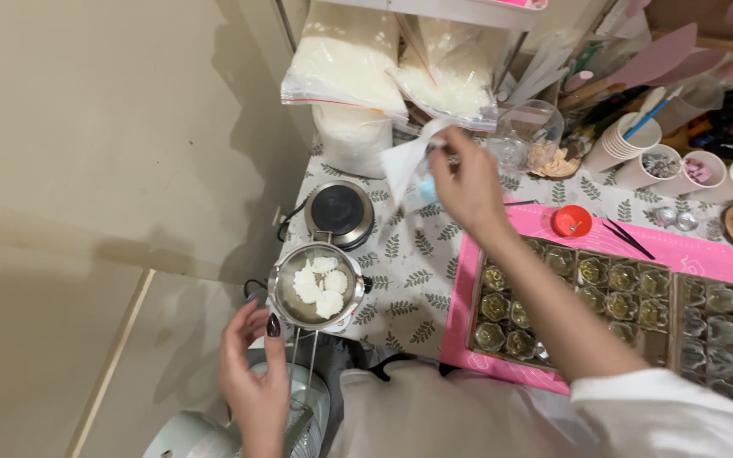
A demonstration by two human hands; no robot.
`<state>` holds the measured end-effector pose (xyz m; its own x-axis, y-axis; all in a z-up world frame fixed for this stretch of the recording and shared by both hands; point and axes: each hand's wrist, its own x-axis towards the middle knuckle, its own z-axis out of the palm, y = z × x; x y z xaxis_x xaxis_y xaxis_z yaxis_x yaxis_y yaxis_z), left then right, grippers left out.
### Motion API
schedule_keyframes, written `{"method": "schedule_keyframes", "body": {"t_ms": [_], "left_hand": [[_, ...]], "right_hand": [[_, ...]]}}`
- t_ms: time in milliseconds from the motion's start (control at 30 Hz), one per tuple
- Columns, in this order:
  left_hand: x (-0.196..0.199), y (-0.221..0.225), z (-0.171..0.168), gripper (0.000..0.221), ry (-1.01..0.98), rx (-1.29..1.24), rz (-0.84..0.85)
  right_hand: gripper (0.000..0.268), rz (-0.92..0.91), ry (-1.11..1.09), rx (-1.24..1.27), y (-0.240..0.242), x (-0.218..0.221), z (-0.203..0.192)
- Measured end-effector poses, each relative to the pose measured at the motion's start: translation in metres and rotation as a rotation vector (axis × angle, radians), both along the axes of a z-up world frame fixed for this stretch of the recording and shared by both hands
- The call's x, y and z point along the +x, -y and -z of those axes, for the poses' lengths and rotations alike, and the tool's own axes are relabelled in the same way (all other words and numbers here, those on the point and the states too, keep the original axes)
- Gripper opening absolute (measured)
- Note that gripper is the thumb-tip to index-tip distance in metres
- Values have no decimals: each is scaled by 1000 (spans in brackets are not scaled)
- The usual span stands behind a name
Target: Preparing and decorating small candle jars and adding wax to a melting pot.
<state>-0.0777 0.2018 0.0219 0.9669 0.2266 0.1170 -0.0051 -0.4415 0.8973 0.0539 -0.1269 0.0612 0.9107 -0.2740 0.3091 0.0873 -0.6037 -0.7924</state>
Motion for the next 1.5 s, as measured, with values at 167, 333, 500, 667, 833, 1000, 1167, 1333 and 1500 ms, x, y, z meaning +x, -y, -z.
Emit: {"method": "schedule_keyframes", "body": {"t_ms": [167,333,500,667,833,1000,1167,1333,1500], "left_hand": [[12,74,-16,51,-99,-563,252],[5,134,-19,62,-339,-1363,350],[3,151,-52,64,-358,-1459,289],[-31,164,55,71,-314,-1143,484],[-27,205,23,87,70,-390,738],[-9,223,96,75,367,218,640],[1,233,95,61,576,476,644],[-4,259,78,60,684,505,713],[-10,302,43,82,707,597,709]], "right_hand": [[27,-456,-64,138,-55,-99,-3],[42,-632,44,165,-103,-152,5],[77,-531,-120,107,-94,-169,-3],[76,-448,-112,267,-67,-166,-19],[87,-478,10,708,-22,-179,-11],[56,-226,-284,1053,10,-201,54],[36,-186,-512,700,54,-212,12],[30,-124,-449,505,98,-222,-10],[23,-125,-258,270,146,-232,-19]]}}
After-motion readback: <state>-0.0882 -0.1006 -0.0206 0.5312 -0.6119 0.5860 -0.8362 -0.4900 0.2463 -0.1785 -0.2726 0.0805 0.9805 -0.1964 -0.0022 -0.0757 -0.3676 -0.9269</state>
